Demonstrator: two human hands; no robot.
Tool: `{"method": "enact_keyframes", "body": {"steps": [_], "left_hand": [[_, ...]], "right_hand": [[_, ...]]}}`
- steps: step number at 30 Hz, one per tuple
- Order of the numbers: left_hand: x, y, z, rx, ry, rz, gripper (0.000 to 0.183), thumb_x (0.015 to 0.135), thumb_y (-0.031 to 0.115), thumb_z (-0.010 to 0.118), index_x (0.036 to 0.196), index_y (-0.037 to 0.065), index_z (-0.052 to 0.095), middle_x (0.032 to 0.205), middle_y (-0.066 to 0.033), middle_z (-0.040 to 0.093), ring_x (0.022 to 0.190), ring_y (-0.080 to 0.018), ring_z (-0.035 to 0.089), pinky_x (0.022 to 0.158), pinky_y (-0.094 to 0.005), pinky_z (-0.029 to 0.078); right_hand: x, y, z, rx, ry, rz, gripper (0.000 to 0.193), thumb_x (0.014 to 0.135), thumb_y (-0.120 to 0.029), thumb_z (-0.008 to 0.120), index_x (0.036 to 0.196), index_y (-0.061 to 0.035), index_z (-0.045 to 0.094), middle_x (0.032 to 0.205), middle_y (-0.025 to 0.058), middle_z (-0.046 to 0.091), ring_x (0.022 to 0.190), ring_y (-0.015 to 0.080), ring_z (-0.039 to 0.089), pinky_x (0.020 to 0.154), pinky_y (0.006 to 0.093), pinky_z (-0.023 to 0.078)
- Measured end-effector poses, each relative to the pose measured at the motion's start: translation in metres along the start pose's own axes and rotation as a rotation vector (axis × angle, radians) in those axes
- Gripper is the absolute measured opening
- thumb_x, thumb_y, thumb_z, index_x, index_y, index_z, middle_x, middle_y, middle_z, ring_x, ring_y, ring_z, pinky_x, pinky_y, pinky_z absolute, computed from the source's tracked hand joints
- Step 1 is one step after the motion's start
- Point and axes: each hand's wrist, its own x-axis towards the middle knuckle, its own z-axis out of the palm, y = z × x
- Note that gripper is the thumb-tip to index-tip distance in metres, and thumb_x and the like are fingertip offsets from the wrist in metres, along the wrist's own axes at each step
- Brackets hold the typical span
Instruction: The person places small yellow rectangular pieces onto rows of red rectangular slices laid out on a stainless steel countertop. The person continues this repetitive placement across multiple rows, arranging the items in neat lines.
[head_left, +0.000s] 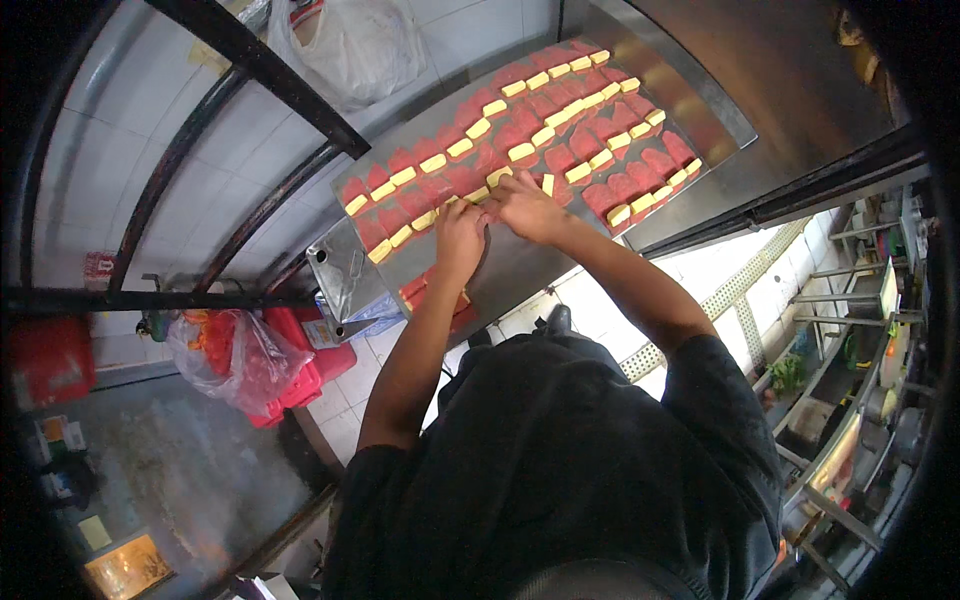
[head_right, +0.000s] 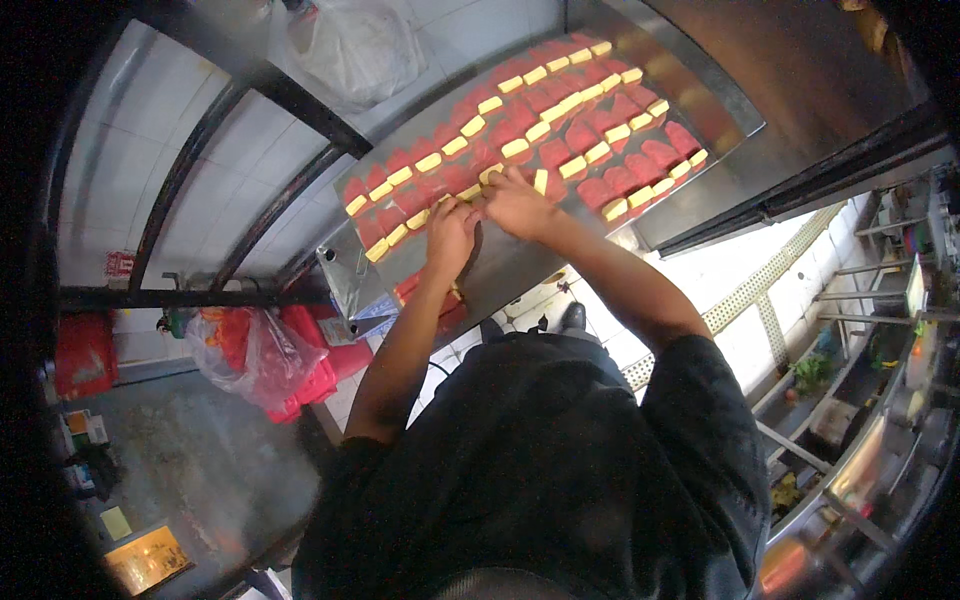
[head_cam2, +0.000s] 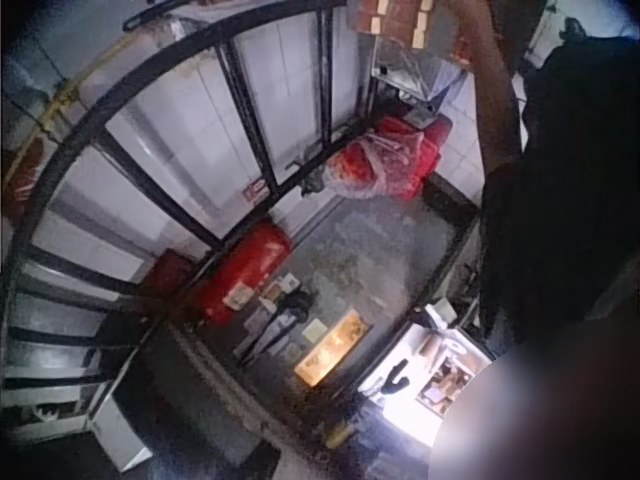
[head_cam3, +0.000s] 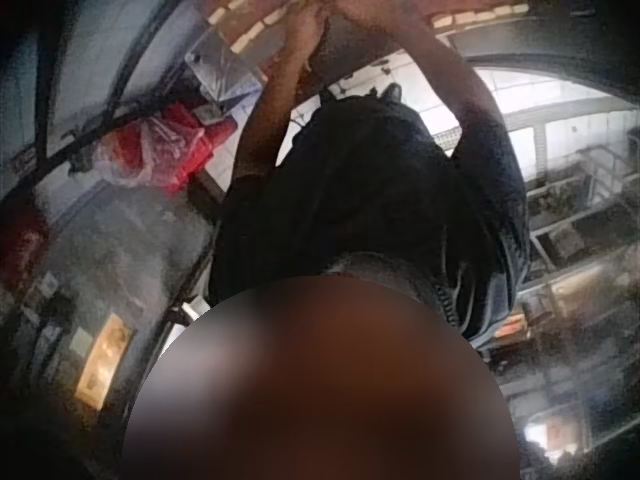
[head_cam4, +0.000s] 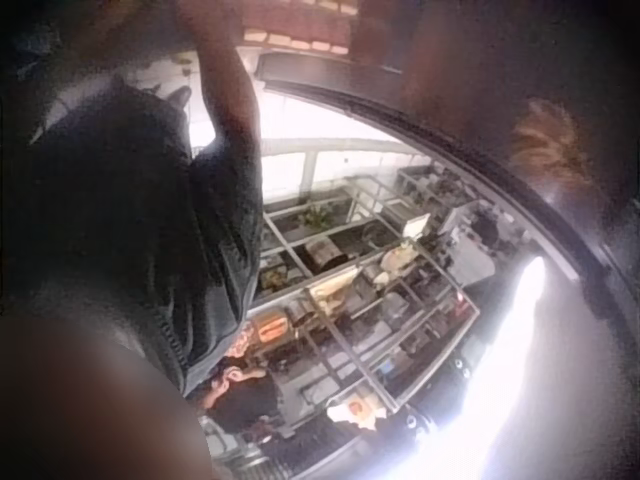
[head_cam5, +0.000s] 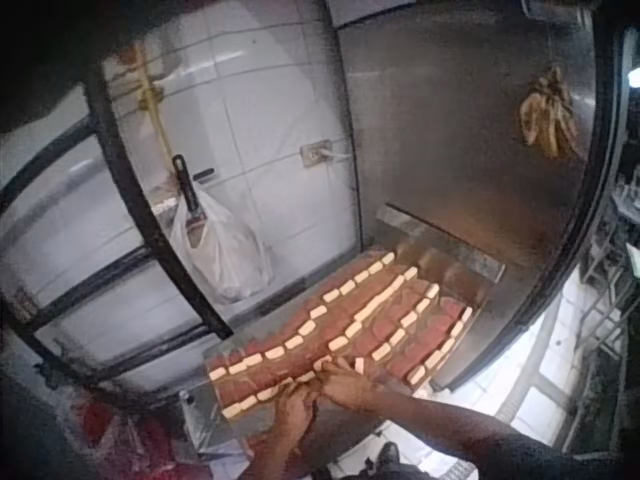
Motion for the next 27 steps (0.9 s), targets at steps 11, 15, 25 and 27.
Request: {"method": "enact_keyframes", "body": {"steps": [11,15,25,27], "left_hand": [[-0.069,-0.033,-0.116,-0.247,-0.045,-0.188,0.026,0.095,0.022,0.075,0.117,0.008,0.075,0.109,-0.0155,0.072,0.106,-0.036,0.066,0.094,-0.0464,0.051],[-0.105,-0.024,-0.127,-0.083,-0.095,-0.047,0.048,0.087,0.036,0.083,0.13,0.017,0.073,0.133,-0.0117,0.066,0.123,-0.0352,0.059,0.104,-0.052,0.044],[-0.049,0.012,-0.068,-0.392,-0.033,0.001,0.026,0.09,0.016,0.08,0.113,0.005,0.076,0.119,-0.015,0.073,0.108,-0.0359,0.068,0.094,-0.0462,0.052],[-0.016,0.031,-0.036,-0.415,-0.034,0.105,0.027,0.09,0.011,0.08,0.115,0.003,0.075,0.118,-0.0178,0.073,0.103,-0.0358,0.07,0.089,-0.0417,0.056]], "right_hand": [[-0.023,-0.089,-0.014,0.254,-0.02,0.037,0.014,0.087,-0.017,0.075,0.1,-0.0171,0.078,0.103,0.0027,0.063,0.113,0.0271,0.058,0.095,0.0448,0.043],[-0.047,-0.102,-0.014,0.437,-0.046,0.113,0.013,0.084,-0.018,0.074,0.096,-0.0142,0.077,0.099,0.0079,0.064,0.11,0.031,0.06,0.094,0.0461,0.047],[-0.072,-0.083,-0.032,0.597,0.069,0.304,0.021,0.088,-0.011,0.074,0.108,-0.0061,0.077,0.111,0.0166,0.073,0.111,0.0392,0.067,0.096,0.0475,0.053],[-0.079,-0.044,-0.037,0.5,0.188,0.537,0.023,0.086,-0.009,0.074,0.109,-0.0078,0.078,0.112,0.0179,0.074,0.103,0.0387,0.071,0.089,0.0475,0.056]]}}
